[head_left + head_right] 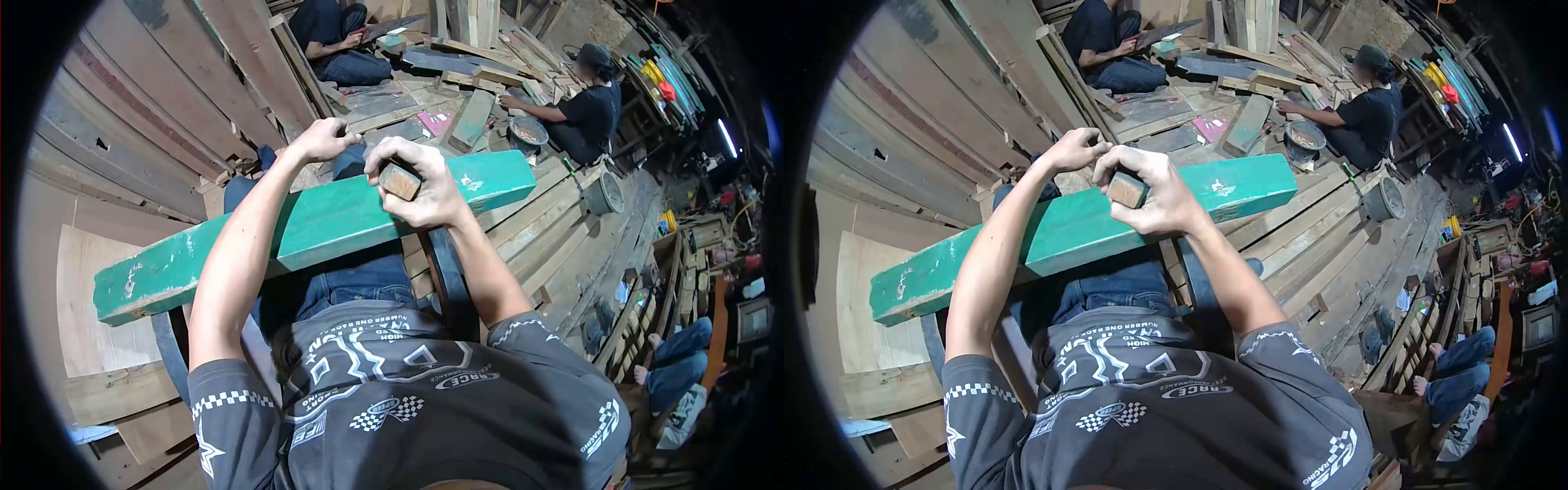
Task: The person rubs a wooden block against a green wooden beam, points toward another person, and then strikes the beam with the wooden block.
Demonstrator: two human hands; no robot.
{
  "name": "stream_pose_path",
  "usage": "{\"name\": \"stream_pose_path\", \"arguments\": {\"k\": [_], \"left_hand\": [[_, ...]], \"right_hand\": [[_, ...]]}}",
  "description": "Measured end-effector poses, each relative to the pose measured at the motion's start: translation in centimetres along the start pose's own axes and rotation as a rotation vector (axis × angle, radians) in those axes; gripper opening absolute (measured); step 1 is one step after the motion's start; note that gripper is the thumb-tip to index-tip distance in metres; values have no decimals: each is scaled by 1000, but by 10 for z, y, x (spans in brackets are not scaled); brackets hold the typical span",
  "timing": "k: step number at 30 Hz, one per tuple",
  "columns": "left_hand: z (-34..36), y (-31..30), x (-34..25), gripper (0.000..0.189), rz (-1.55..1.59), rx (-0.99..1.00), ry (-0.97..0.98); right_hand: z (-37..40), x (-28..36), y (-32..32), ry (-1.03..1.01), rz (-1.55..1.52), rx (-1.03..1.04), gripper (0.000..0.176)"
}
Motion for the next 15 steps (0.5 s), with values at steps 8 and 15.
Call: {"name": "stream_pose_path", "arguments": {"k": [8,15], "left_hand": [[3,-2,-5,35,-24,7,-6],[-3,8,3,39,5,34,-23]], "right_hand": [[-11,9,3,-152,74,127,13],[-14,14,18,-216,151,167,15]]}}
Point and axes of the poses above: each hand's wrist, its own z-axis away from the middle knuckle, its own y-axis out of the palm, x = y × z, the point moved 6 cm from there along -z, towards the middle knuckle, and after that the axes turned 6 degrees about -z, right-handed, at the moved point
